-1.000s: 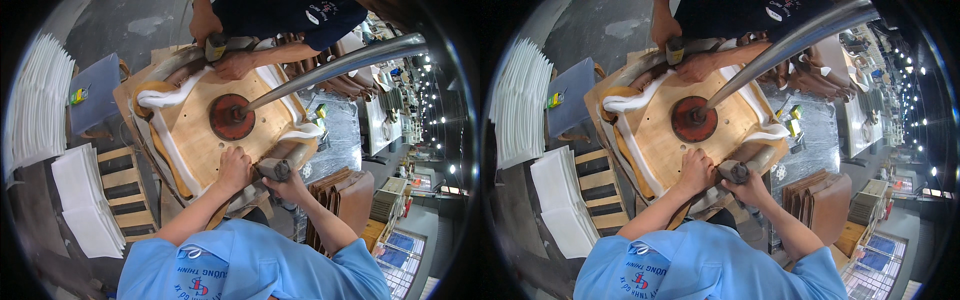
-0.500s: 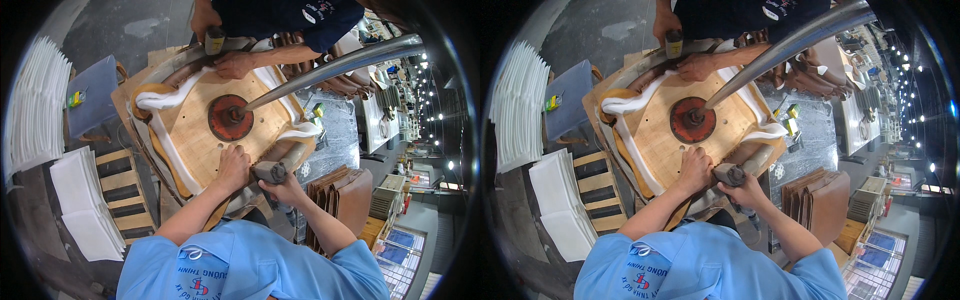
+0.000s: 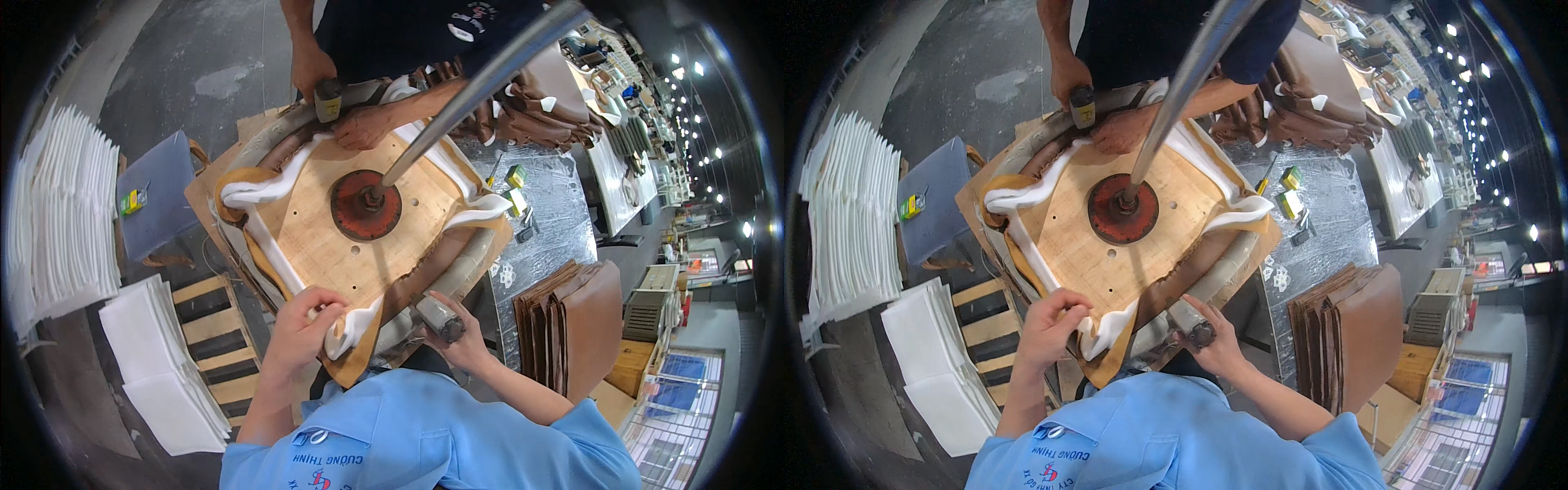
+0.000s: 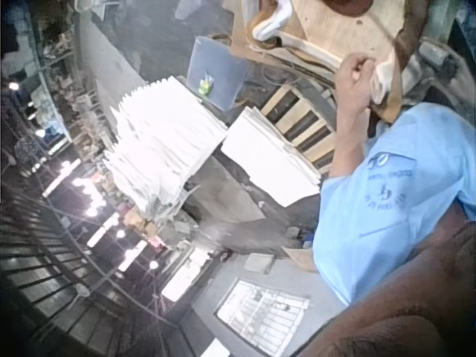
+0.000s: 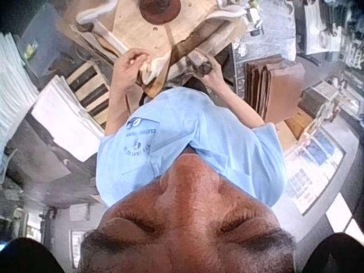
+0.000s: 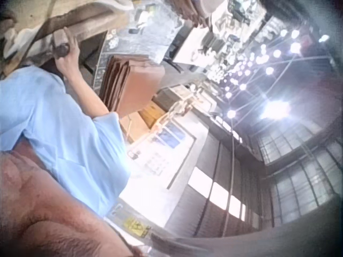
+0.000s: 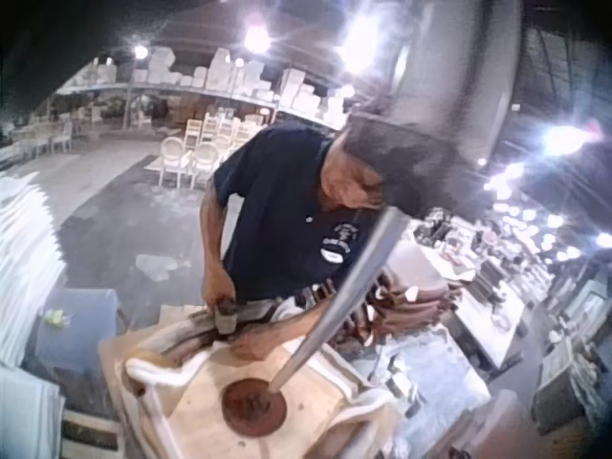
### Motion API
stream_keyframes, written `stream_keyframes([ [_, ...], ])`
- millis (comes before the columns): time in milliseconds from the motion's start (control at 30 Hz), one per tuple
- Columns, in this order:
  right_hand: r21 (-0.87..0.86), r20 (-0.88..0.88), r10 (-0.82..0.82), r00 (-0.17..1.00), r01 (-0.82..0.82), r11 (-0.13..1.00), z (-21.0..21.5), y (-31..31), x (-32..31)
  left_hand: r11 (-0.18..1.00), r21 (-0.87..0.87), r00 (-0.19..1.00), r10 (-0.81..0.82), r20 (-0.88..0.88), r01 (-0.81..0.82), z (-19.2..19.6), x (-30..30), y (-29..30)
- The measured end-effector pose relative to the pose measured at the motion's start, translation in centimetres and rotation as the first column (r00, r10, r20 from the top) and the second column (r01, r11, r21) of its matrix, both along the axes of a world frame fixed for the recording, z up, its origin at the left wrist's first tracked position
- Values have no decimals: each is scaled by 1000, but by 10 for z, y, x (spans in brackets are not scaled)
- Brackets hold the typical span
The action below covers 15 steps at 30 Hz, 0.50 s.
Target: The person staples white foam and brown fabric onto a wooden chair seat base using a pneumatic staple gun while a coworker assists by holding the seat and pressing the material. The person repeatedly pulls material taut, fires staples along the edges, and flips the seat to work on different sides.
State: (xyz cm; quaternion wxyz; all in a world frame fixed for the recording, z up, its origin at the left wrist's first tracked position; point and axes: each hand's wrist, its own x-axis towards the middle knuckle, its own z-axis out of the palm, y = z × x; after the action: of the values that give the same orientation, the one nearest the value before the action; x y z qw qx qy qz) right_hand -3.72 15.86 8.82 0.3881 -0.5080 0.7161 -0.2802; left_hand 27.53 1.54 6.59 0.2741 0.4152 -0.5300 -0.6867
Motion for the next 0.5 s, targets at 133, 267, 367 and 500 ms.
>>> stream_keyframes([
  [133,-117,-22,-59,998,56,992,-10,7,7,996,59,997,66,-38,-63,11,18,25],
  [267,-123,-20,-103,994,100,987,-18,5,8,995,39,996,-86,-15,86,22,2,50],
  [367,-84,-48,-123,991,119,989,-21,6,5,978,55,978,-205,39,202,42,-22,74],
  [500,-38,-114,-87,990,83,996,-22,-1,2,948,-54,942,-305,140,315,53,-28,104],
])
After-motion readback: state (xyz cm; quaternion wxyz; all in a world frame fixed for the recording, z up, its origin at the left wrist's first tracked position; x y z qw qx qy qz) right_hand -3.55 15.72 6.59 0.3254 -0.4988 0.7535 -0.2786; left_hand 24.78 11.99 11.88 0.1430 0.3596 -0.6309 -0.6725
